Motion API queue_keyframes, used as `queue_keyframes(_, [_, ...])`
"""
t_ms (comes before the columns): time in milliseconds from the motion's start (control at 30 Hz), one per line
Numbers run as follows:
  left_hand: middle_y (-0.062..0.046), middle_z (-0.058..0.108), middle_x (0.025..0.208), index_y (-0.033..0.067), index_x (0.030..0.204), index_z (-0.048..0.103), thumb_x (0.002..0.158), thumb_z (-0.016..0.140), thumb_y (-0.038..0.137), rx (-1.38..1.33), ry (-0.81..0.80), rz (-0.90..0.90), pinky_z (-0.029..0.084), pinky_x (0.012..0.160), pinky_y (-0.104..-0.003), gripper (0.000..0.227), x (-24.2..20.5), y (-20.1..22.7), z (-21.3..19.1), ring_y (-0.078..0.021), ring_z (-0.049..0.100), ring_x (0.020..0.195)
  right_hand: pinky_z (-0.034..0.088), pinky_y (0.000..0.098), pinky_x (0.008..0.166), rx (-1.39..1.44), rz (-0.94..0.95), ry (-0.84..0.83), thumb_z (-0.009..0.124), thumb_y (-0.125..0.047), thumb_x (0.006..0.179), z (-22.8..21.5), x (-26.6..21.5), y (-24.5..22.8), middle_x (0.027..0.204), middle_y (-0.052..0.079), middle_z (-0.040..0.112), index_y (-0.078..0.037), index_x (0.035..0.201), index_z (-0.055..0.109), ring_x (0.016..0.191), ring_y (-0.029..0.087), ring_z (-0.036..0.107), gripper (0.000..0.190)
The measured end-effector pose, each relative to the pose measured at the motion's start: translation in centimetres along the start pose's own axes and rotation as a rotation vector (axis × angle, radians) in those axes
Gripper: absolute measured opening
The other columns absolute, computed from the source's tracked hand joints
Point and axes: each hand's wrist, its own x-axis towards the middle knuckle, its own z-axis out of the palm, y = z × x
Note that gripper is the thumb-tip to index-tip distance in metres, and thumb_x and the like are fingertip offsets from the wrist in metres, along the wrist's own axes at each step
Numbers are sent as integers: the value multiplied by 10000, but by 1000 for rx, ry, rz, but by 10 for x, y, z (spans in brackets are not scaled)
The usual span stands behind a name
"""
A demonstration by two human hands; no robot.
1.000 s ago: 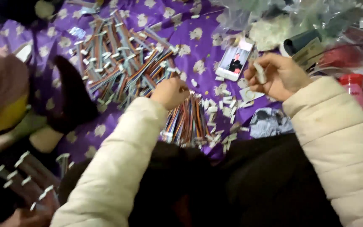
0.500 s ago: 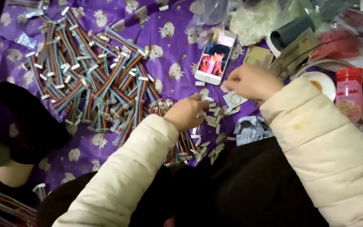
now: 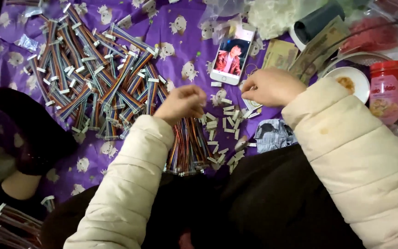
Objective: Assembling electronic ribbon cables by manually attaching white plastic connectors to the ends of the wires.
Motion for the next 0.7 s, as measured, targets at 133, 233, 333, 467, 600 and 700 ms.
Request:
queue_keyframes(133, [-140, 626, 823, 48, 958, 660, 781, 623, 76, 907, -187, 206, 575, 627, -409, 183, 11, -14, 19, -277, 670, 692, 442, 490, 930, 17, 34, 13, 517, -329, 827, -9, -7, 0, 1043, 103, 695, -267, 994, 727, 1089, 366, 576, 276])
queue_keyframes(233, [-169, 612, 937, 77, 1001, 669, 748, 595, 8, 1339, -259, 321, 582, 656, -467, 272, 26, -39, 32, -370, 680, 789, 442, 495, 931, 8, 31, 14, 516, -341, 832, -8, -11, 0, 1064, 98, 687, -270, 1003, 721, 1096, 368, 570, 277])
queue_keyframes(333, [-187, 633, 918, 84, 1011, 677, 736, 606, 34, 1289, -241, 293, 575, 689, -485, 288, 26, -19, 29, -388, 671, 821, 445, 492, 937, 4, 32, 7, 512, -353, 840, -13, -8, 1, 1086, 94, 681, -270, 1028, 714, 1102, 364, 569, 287])
queue_keyframes(467, [-132, 630, 849, 86, 956, 665, 737, 665, 116, 1080, 100, 481, 578, 649, -430, 222, 44, 3, 12, -324, 679, 761, 454, 493, 927, 8, 45, 1, 511, -335, 840, -18, -12, 0, 1087, 115, 680, -240, 1044, 711, 1089, 375, 578, 301])
queue_keyframes(600, [-157, 598, 922, 68, 973, 644, 715, 670, 113, 1159, 123, 455, 577, 682, -457, 263, 71, -19, 24, -374, 661, 817, 449, 490, 931, 30, 93, 34, 504, -327, 853, -34, -24, -10, 1117, 96, 673, -232, 1086, 694, 1118, 353, 569, 316])
queue_keyframes(700, [-169, 585, 930, 63, 979, 625, 723, 659, 143, 1145, 117, 418, 571, 686, -473, 270, 68, -18, 31, -382, 658, 804, 459, 483, 920, 39, 124, 17, 492, -378, 858, -36, -25, -2, 1045, 103, 699, -234, 1091, 692, 1090, 348, 586, 339])
